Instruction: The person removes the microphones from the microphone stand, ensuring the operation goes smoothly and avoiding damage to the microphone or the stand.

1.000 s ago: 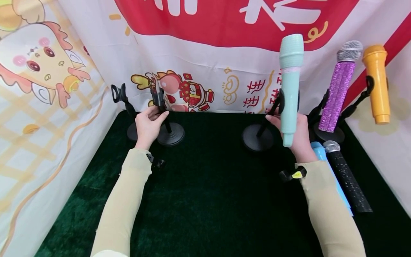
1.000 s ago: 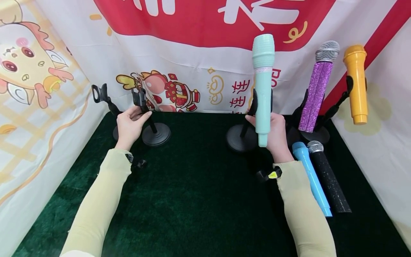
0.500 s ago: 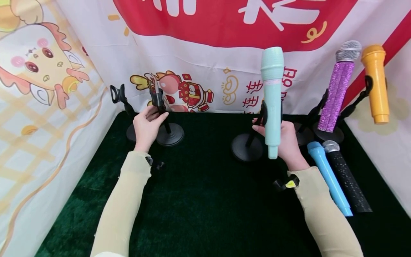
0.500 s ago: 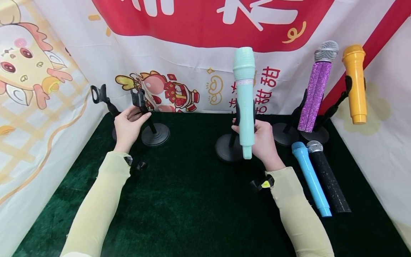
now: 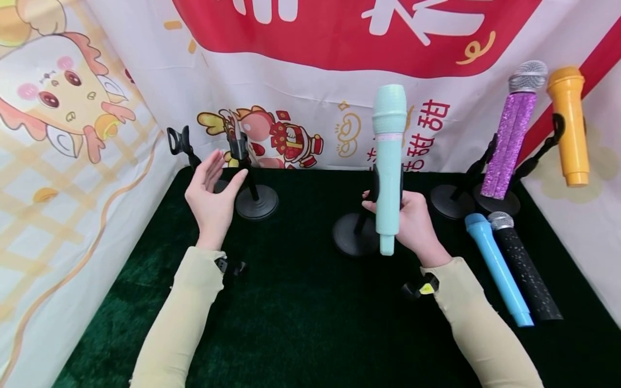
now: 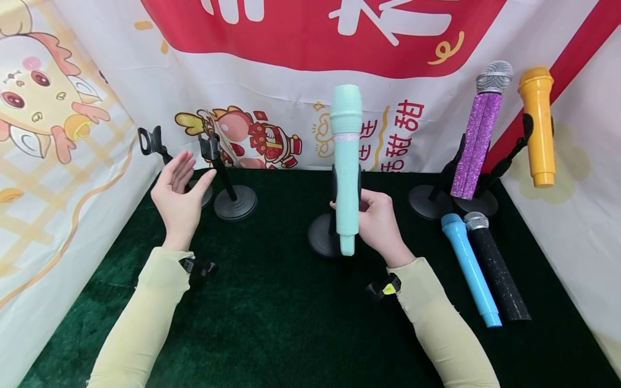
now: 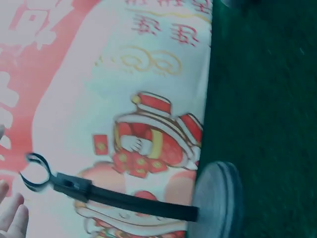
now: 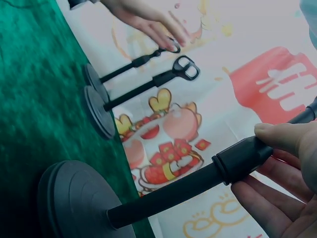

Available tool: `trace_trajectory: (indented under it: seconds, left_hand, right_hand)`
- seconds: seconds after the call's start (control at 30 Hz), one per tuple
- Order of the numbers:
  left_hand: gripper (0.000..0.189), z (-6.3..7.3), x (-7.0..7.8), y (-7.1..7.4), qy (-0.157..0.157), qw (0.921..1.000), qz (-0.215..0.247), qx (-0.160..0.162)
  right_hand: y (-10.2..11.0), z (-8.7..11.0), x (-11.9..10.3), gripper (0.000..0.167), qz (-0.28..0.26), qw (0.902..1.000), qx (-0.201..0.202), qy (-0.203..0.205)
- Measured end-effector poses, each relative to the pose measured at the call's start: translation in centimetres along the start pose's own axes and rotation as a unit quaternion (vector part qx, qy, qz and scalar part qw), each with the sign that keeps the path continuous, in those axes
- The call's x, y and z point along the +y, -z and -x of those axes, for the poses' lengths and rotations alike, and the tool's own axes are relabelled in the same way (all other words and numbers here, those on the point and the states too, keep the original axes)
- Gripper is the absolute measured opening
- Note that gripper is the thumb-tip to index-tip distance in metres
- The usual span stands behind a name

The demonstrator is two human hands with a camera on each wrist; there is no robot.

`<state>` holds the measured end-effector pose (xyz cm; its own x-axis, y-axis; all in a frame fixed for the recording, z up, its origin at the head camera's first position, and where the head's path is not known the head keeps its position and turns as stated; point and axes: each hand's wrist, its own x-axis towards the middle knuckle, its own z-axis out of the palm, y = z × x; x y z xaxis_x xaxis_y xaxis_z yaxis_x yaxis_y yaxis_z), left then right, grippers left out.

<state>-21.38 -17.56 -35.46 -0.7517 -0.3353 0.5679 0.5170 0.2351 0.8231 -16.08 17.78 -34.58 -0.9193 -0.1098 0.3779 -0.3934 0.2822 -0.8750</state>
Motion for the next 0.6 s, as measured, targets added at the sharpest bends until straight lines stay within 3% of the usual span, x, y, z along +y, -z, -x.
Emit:
trace_trajectory:
  seconds: [0.07,0.17,0.37,0.6]
  left_hand:
    - [0.05,0.3,1.0,-0.1,-0.018,0.9995,0.021,0.013]
    - [0.048,0.6,2.0,-0.3,-0.031,0.9984,0.046,0.007]
    - [0.046,1.9,2.7,-1.2,-0.049,0.9958,0.068,-0.039]
    - [0.045,3.3,3.2,-2.1,-0.065,0.99,0.078,-0.098]
  right_hand:
    - [-0.4,0.1,-0.2,0.012,-0.01,0.9999,-0.012,0.003]
    - [-1.1,0.1,-0.2,0.011,-0.026,0.9991,-0.034,0.003]
    - [-2.4,0.1,1.5,0.016,-0.035,0.998,-0.053,0.004]
    - [-3.3,0.5,-0.8,0.018,-0.056,0.9961,-0.067,-0.016]
